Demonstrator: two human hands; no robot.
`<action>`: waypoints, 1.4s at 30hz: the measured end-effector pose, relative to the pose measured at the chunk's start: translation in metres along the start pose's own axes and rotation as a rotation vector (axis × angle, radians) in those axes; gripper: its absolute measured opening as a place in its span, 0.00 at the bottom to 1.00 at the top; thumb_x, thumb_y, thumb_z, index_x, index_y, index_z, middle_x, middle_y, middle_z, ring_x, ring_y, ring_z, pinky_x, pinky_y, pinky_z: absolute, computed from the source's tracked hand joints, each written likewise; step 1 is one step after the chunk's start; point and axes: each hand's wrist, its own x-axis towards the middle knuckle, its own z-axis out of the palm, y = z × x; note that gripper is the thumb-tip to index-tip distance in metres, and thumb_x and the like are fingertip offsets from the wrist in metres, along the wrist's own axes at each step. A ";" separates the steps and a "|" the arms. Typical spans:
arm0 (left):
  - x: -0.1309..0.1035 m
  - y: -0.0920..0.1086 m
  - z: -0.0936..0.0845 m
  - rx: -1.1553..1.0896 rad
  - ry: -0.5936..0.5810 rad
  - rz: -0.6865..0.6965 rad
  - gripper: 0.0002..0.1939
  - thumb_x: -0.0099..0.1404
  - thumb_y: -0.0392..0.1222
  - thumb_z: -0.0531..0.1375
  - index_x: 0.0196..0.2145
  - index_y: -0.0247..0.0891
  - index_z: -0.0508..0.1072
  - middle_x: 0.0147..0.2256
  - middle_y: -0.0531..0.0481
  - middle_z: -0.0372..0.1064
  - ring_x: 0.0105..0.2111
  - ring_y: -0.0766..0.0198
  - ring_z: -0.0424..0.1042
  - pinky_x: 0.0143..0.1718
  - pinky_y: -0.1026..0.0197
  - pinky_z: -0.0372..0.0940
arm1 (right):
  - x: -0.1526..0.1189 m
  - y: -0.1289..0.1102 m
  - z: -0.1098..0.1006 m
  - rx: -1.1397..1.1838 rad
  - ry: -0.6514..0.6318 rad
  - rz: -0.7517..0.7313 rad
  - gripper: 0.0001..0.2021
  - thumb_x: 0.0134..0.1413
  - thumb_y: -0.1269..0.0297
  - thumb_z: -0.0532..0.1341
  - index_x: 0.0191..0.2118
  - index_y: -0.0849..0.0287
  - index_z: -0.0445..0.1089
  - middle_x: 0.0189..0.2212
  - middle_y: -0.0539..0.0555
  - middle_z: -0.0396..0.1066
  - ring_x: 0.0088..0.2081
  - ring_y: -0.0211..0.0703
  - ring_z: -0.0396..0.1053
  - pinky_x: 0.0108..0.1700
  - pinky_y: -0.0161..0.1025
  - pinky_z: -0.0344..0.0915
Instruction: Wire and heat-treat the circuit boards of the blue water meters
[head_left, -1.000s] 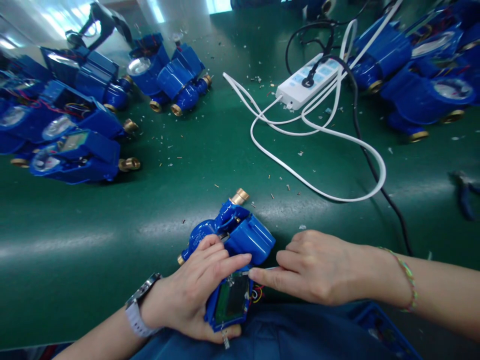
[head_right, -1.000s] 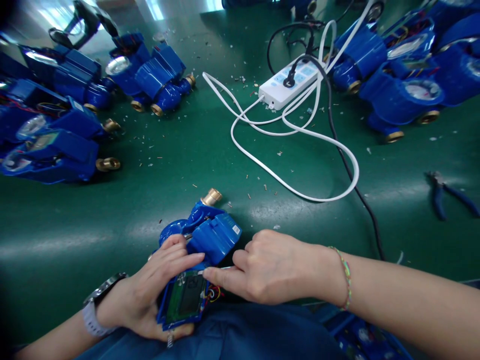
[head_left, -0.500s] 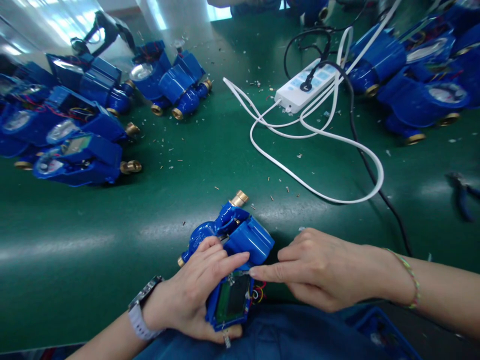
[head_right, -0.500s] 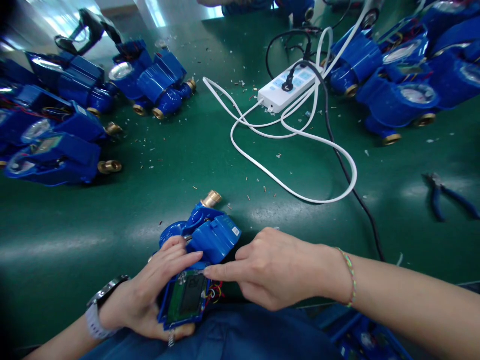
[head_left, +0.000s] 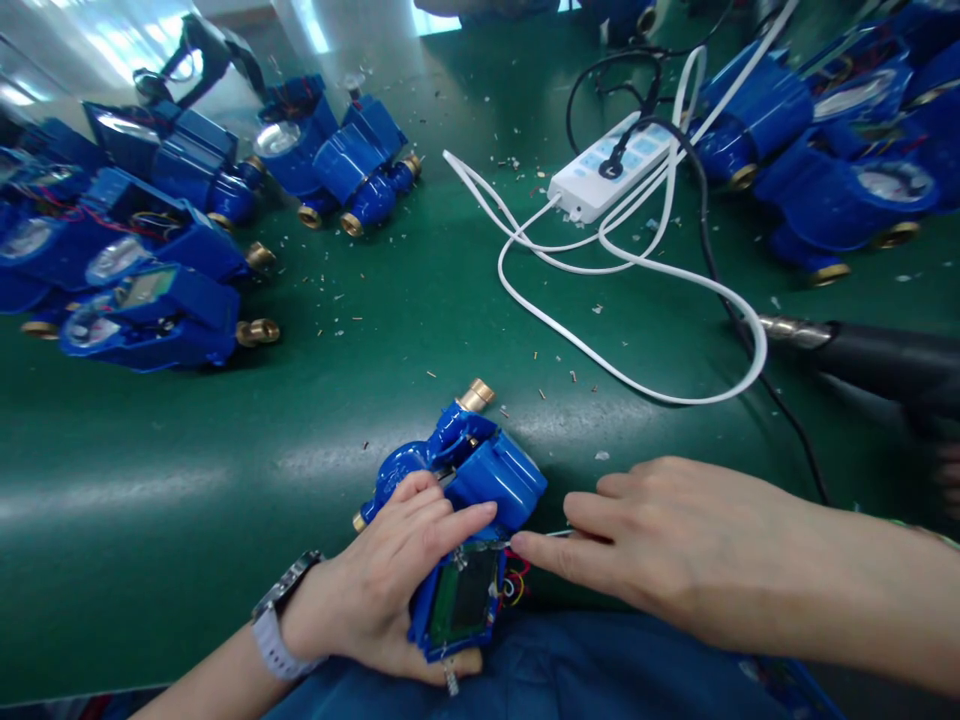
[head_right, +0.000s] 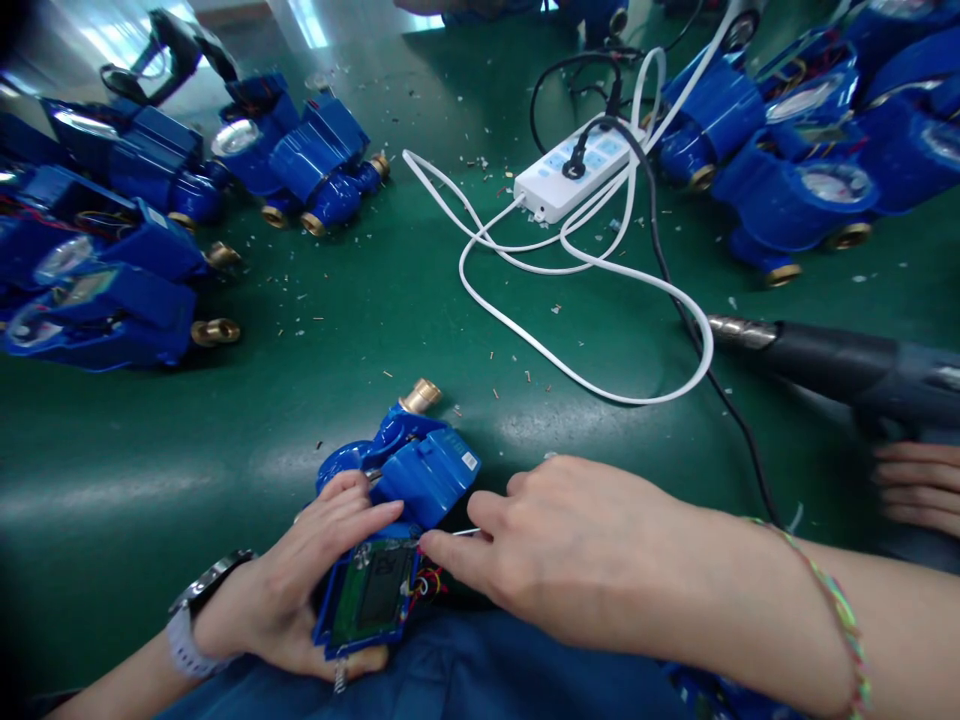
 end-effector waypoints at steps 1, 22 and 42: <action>0.000 0.000 0.000 -0.005 0.000 0.000 0.43 0.63 0.62 0.56 0.65 0.32 0.49 0.44 0.38 0.73 0.44 0.52 0.74 0.53 0.49 0.62 | 0.001 0.000 -0.001 -0.001 -0.008 0.001 0.17 0.64 0.70 0.57 0.57 0.55 0.64 0.29 0.48 0.71 0.21 0.38 0.63 0.21 0.43 0.38; 0.003 -0.002 -0.001 -0.038 -0.008 0.015 0.43 0.62 0.58 0.58 0.66 0.33 0.47 0.41 0.40 0.73 0.42 0.52 0.74 0.53 0.49 0.62 | 0.007 0.012 0.020 0.159 -0.047 -0.032 0.30 0.56 0.78 0.58 0.63 0.51 0.60 0.32 0.49 0.70 0.22 0.36 0.63 0.23 0.39 0.40; 0.001 -0.001 -0.001 -0.037 -0.002 0.023 0.43 0.61 0.58 0.59 0.65 0.32 0.50 0.43 0.39 0.73 0.44 0.51 0.73 0.55 0.48 0.61 | 0.008 0.009 0.049 0.179 0.119 -0.047 0.26 0.59 0.77 0.55 0.62 0.55 0.61 0.29 0.48 0.68 0.24 0.37 0.62 0.23 0.37 0.47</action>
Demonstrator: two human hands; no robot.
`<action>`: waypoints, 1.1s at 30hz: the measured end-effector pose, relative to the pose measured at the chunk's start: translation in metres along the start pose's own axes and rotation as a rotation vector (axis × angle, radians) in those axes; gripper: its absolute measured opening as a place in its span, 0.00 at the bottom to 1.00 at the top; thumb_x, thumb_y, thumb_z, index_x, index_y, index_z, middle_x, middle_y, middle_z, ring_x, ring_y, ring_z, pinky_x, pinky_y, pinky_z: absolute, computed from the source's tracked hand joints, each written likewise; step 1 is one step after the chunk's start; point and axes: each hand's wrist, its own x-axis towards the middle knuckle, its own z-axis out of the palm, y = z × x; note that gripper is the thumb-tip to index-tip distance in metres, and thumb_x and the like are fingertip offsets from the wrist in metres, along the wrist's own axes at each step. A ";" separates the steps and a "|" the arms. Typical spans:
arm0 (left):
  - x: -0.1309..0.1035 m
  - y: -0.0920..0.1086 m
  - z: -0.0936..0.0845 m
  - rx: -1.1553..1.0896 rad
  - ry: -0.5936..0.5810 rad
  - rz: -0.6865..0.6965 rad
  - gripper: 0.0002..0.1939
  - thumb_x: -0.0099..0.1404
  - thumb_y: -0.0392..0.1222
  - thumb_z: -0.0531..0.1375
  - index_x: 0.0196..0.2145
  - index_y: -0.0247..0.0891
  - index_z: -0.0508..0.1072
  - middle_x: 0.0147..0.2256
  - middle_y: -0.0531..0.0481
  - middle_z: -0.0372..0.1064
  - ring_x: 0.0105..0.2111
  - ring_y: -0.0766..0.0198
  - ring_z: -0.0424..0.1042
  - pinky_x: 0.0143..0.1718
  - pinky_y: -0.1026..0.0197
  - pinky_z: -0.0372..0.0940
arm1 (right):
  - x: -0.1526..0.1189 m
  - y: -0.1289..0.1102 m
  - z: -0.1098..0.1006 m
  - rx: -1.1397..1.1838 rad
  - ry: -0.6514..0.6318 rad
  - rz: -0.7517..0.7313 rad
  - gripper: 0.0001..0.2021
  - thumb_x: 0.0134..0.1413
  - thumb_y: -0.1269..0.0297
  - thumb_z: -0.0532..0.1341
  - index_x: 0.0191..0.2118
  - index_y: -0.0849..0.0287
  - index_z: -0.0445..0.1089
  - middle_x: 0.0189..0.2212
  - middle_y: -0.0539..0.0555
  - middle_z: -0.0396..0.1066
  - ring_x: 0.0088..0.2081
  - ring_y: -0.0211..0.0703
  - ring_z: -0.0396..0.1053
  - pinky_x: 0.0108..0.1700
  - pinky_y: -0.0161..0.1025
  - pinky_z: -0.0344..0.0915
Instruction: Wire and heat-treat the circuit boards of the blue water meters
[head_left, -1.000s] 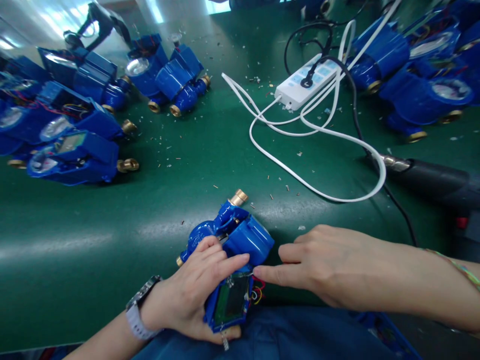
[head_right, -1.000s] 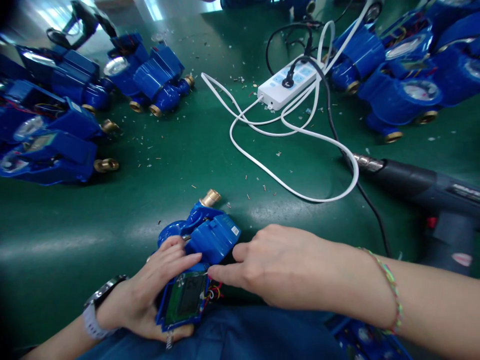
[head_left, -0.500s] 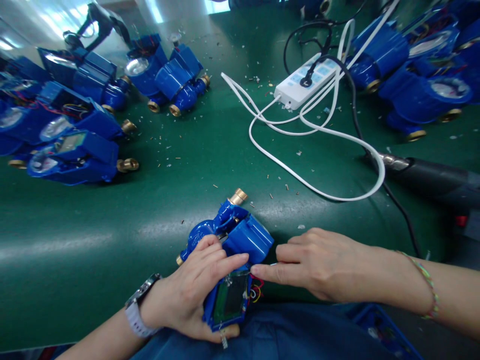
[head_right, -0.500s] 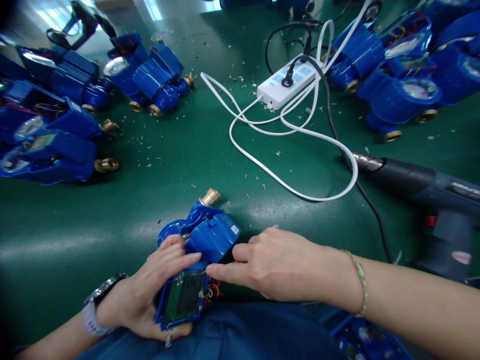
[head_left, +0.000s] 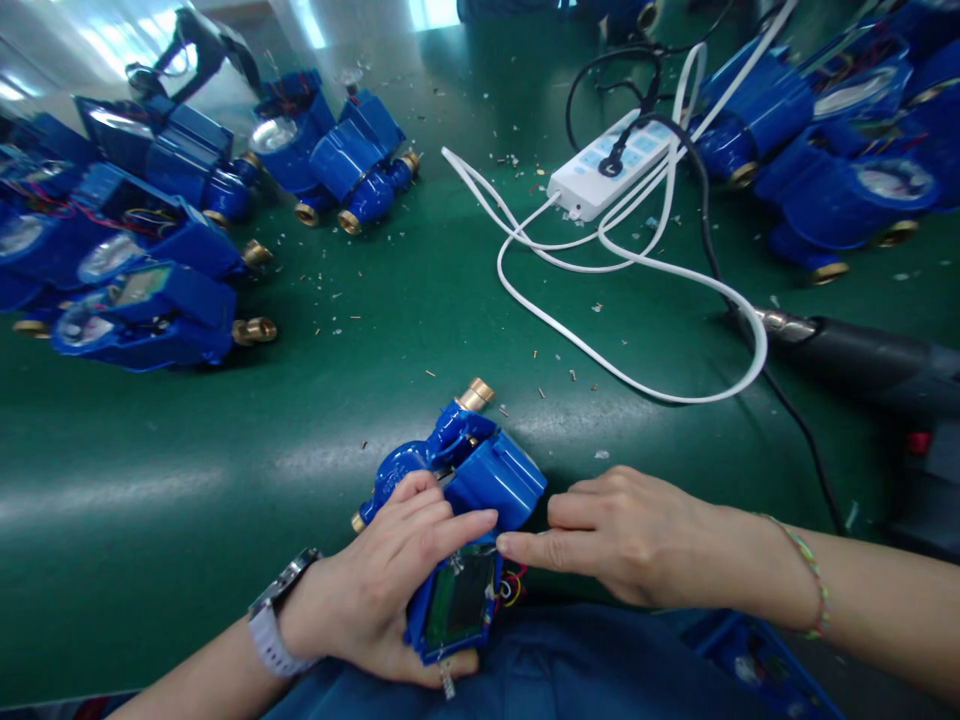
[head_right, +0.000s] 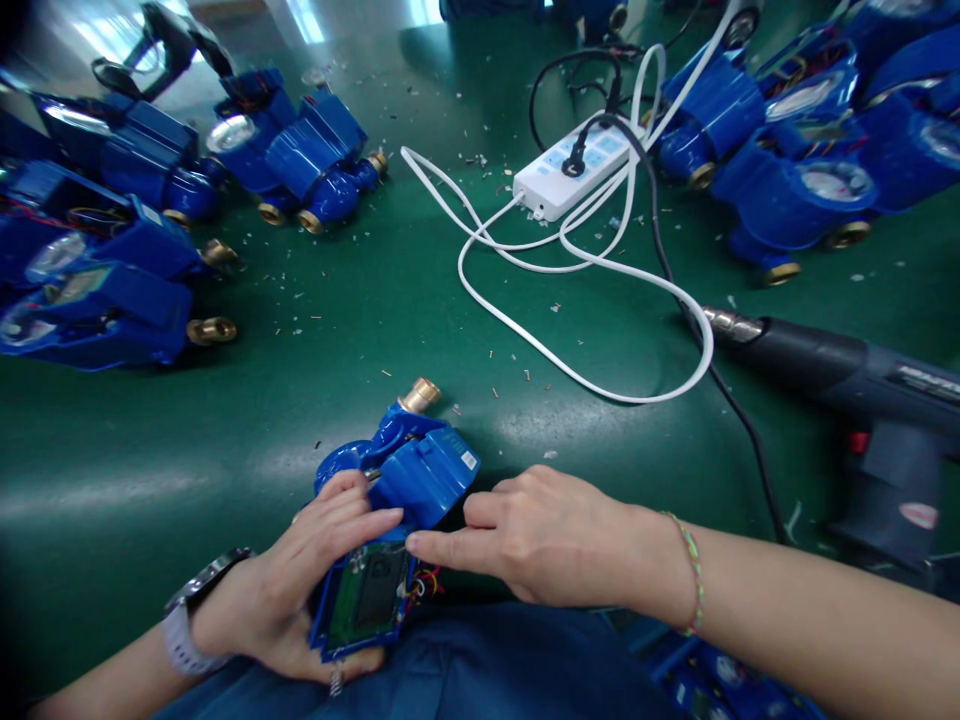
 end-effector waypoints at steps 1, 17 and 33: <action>0.000 0.000 0.000 -0.003 0.001 -0.001 0.43 0.61 0.58 0.59 0.66 0.33 0.49 0.43 0.39 0.73 0.43 0.51 0.74 0.54 0.48 0.61 | 0.000 0.000 0.001 0.010 0.010 -0.001 0.26 0.59 0.78 0.54 0.62 0.55 0.61 0.29 0.48 0.68 0.24 0.37 0.62 0.23 0.37 0.47; -0.001 0.000 0.002 0.005 0.007 -0.031 0.49 0.61 0.62 0.58 0.68 0.33 0.44 0.45 0.38 0.73 0.45 0.49 0.74 0.54 0.47 0.62 | -0.008 -0.014 -0.018 0.013 -0.044 0.126 0.31 0.53 0.82 0.57 0.62 0.53 0.61 0.30 0.48 0.70 0.24 0.36 0.66 0.22 0.36 0.47; -0.003 -0.001 0.002 0.009 0.002 -0.023 0.50 0.57 0.60 0.62 0.67 0.33 0.47 0.46 0.37 0.72 0.46 0.48 0.73 0.55 0.47 0.62 | -0.004 -0.014 -0.014 -0.130 -0.024 0.078 0.22 0.63 0.73 0.57 0.61 0.53 0.60 0.29 0.47 0.69 0.23 0.38 0.64 0.21 0.39 0.43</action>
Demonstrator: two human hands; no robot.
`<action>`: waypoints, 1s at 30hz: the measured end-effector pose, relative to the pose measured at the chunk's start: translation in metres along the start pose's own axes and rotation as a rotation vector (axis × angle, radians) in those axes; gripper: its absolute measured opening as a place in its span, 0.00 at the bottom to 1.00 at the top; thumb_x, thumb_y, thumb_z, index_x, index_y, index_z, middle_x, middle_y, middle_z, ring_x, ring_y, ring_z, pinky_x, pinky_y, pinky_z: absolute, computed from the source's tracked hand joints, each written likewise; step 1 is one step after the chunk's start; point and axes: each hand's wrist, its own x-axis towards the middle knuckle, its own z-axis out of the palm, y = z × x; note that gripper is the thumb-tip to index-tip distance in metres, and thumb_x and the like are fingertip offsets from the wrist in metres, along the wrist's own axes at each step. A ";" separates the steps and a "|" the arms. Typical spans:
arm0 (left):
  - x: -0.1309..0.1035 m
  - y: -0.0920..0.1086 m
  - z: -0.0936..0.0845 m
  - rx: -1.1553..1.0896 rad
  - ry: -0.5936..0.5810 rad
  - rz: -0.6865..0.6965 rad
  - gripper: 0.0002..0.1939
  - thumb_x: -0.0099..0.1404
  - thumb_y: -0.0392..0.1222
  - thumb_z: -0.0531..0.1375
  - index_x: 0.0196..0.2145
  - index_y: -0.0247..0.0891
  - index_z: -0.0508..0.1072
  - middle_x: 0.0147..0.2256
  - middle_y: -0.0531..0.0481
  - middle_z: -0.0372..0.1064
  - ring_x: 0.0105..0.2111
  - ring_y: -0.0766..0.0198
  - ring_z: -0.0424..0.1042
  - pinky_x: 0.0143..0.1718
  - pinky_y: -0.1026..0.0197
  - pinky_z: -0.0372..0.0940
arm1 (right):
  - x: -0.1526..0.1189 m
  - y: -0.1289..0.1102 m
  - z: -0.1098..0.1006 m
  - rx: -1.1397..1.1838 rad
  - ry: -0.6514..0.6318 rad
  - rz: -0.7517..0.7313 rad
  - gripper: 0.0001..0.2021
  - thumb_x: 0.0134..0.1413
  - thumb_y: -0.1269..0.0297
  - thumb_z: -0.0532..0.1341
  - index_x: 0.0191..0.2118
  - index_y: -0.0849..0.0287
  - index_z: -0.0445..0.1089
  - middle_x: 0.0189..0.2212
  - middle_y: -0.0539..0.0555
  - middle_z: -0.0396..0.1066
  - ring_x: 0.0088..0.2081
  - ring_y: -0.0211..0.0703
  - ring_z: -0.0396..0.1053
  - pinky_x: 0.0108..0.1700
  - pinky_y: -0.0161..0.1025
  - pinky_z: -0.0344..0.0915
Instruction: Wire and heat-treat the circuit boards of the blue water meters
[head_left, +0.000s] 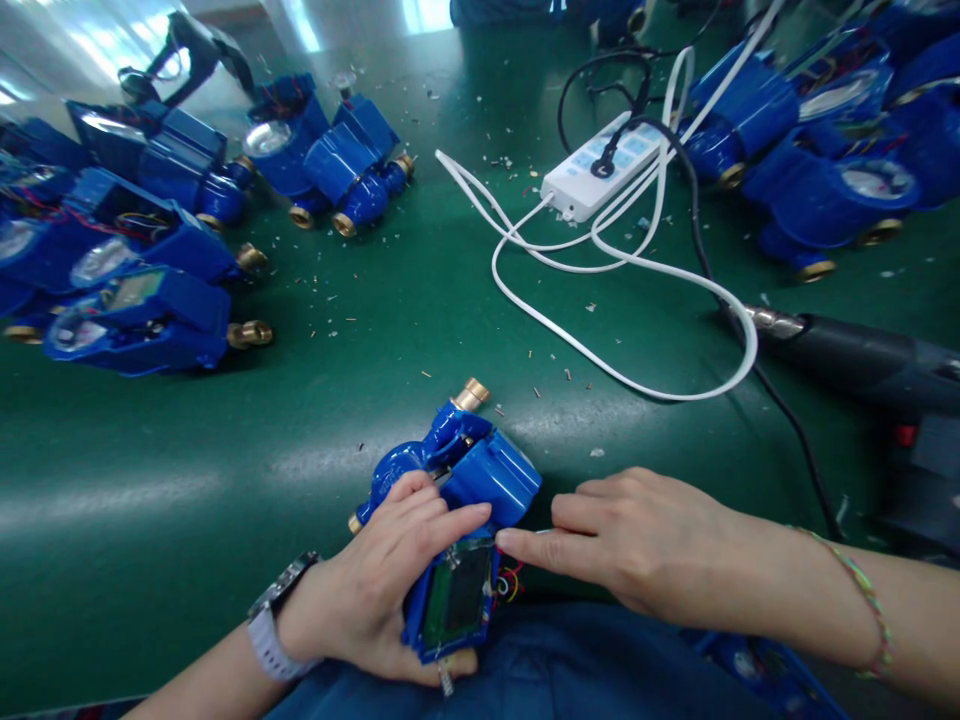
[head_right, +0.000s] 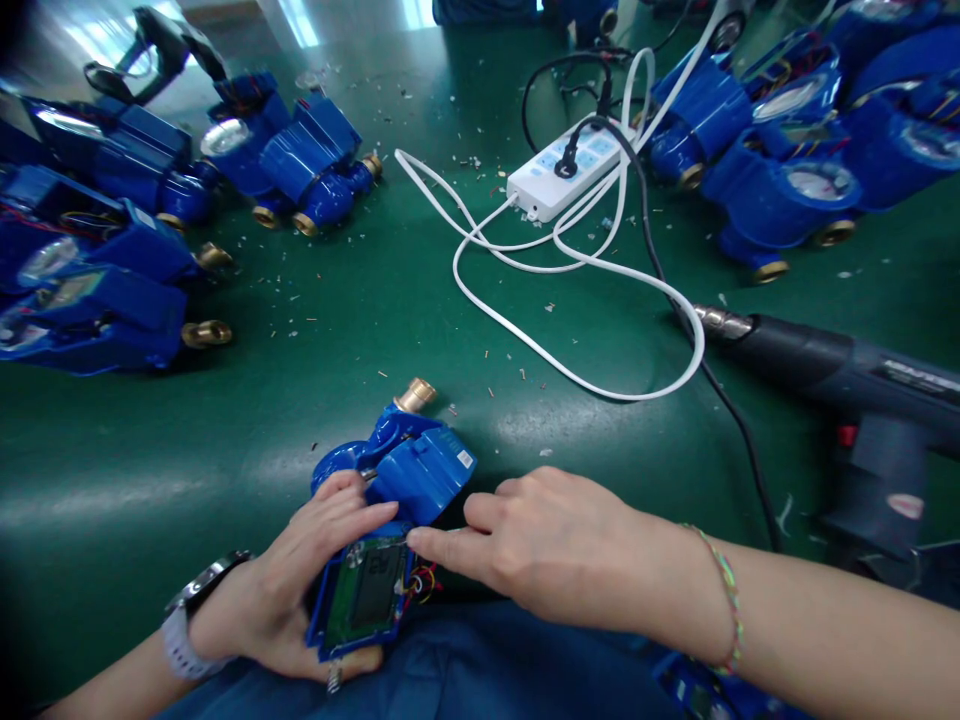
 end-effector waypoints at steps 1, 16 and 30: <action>0.000 0.000 0.000 0.005 -0.002 -0.001 0.50 0.57 0.60 0.62 0.67 0.33 0.47 0.46 0.37 0.72 0.47 0.48 0.73 0.55 0.47 0.62 | 0.000 -0.001 0.001 -0.014 0.015 0.000 0.21 0.64 0.73 0.57 0.60 0.53 0.61 0.29 0.47 0.69 0.23 0.39 0.64 0.21 0.39 0.43; -0.001 0.003 -0.002 0.015 -0.006 -0.029 0.45 0.59 0.61 0.60 0.65 0.33 0.49 0.47 0.37 0.72 0.49 0.49 0.73 0.57 0.47 0.61 | 0.002 -0.006 0.020 -0.178 0.380 -0.056 0.16 0.69 0.72 0.50 0.53 0.60 0.71 0.24 0.49 0.66 0.22 0.41 0.60 0.22 0.40 0.51; 0.003 0.004 -0.001 -0.023 0.001 -0.051 0.44 0.59 0.61 0.60 0.63 0.35 0.51 0.46 0.39 0.73 0.47 0.49 0.74 0.55 0.47 0.63 | -0.001 -0.010 -0.003 -0.280 0.349 -0.071 0.16 0.70 0.70 0.49 0.50 0.62 0.74 0.24 0.51 0.67 0.22 0.40 0.61 0.22 0.41 0.48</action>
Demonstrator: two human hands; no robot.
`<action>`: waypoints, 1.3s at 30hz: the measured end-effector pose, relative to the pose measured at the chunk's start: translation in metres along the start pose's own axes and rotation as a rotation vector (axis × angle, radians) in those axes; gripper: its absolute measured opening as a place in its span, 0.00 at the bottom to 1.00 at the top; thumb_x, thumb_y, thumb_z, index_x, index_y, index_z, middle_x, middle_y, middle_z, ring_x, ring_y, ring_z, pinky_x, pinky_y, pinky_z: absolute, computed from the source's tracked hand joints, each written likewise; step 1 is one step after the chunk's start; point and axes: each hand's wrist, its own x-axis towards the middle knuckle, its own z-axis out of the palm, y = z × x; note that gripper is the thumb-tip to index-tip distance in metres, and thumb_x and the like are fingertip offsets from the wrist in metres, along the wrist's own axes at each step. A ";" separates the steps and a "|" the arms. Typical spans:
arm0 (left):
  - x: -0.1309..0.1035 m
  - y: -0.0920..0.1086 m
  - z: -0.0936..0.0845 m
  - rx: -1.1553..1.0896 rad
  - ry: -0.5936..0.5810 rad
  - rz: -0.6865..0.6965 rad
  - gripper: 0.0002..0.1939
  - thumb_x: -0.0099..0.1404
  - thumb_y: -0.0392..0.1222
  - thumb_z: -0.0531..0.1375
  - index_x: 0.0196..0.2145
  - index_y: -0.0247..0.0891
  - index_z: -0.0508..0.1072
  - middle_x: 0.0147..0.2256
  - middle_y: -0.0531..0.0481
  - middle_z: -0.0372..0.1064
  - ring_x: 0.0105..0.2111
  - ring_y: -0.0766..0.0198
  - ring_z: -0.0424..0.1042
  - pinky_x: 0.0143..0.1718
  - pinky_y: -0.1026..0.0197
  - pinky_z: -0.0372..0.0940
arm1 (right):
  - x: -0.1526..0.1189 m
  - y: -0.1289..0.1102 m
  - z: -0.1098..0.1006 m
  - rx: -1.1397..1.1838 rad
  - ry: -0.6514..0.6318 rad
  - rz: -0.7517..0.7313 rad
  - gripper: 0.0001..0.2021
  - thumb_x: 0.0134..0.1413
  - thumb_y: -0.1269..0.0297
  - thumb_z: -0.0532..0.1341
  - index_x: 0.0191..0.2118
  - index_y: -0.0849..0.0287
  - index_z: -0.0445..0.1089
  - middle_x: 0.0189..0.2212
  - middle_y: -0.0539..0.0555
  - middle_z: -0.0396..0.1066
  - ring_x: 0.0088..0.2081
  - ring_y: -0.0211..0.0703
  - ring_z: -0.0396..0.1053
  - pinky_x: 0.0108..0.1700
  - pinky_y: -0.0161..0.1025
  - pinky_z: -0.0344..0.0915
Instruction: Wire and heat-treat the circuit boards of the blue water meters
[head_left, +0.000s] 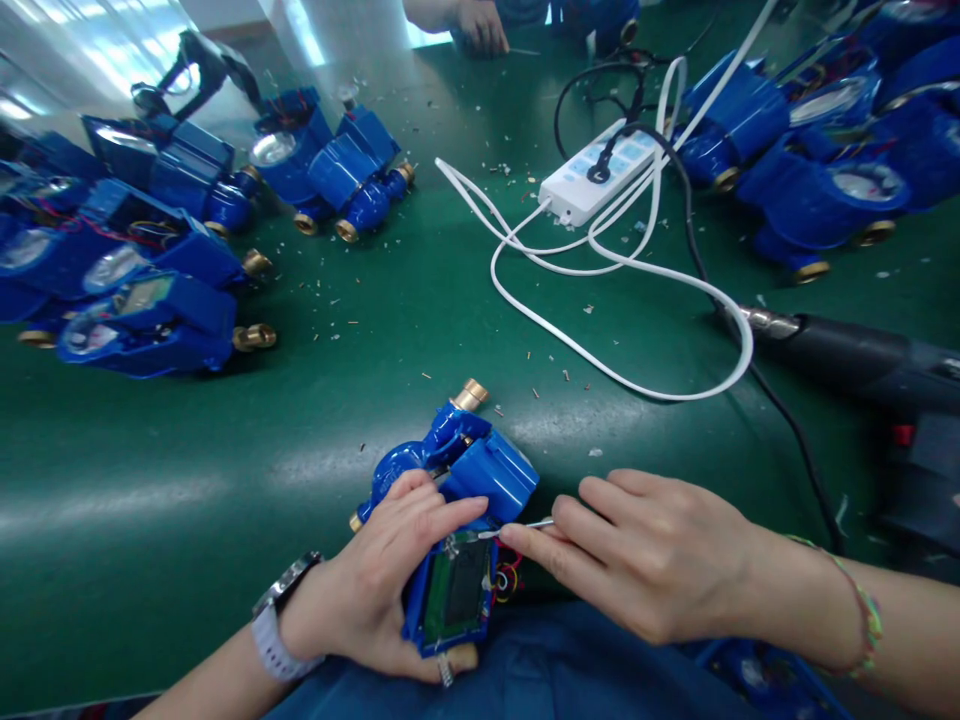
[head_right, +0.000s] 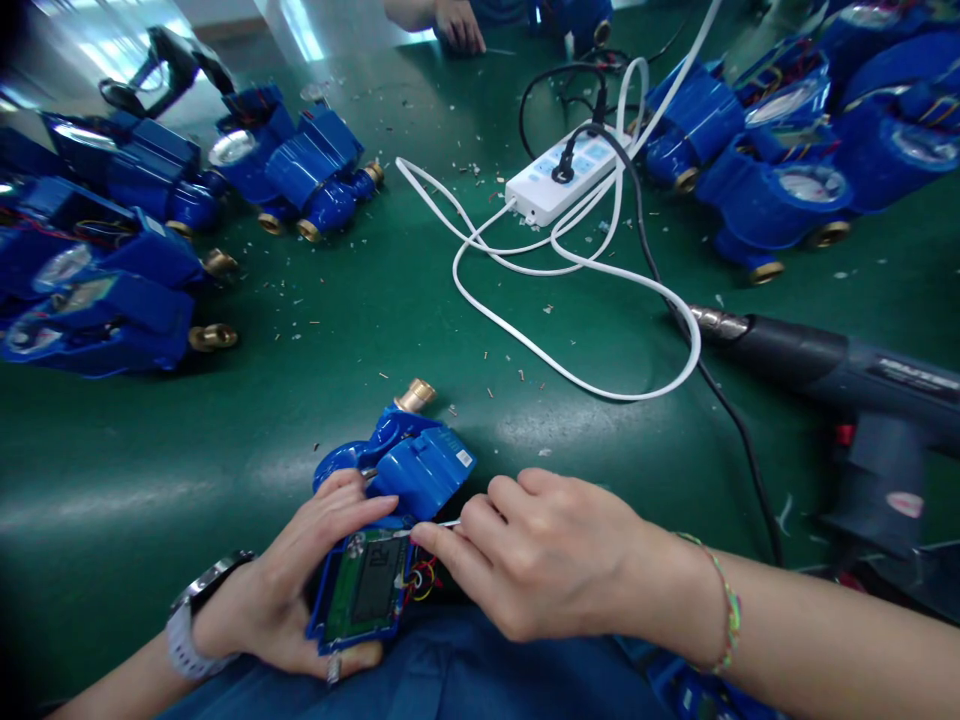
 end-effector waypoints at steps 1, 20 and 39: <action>0.001 0.000 -0.001 0.000 -0.003 0.001 0.44 0.58 0.61 0.61 0.63 0.35 0.51 0.46 0.39 0.73 0.47 0.49 0.74 0.54 0.47 0.63 | 0.000 -0.001 0.001 -0.011 0.009 -0.005 0.16 0.70 0.71 0.49 0.49 0.62 0.74 0.24 0.51 0.67 0.22 0.40 0.61 0.22 0.41 0.47; 0.000 0.001 0.001 0.011 0.005 0.004 0.48 0.54 0.59 0.64 0.65 0.36 0.49 0.46 0.40 0.73 0.46 0.49 0.74 0.56 0.47 0.63 | -0.006 -0.002 0.030 0.108 0.147 0.034 0.16 0.70 0.72 0.49 0.50 0.63 0.73 0.24 0.50 0.68 0.22 0.38 0.62 0.23 0.39 0.52; -0.005 -0.001 0.006 -0.038 0.026 -0.013 0.44 0.55 0.58 0.63 0.63 0.36 0.53 0.47 0.39 0.72 0.47 0.48 0.73 0.56 0.46 0.61 | -0.009 0.001 0.042 0.320 0.113 0.092 0.17 0.68 0.74 0.47 0.54 0.60 0.69 0.25 0.48 0.66 0.24 0.39 0.60 0.23 0.38 0.53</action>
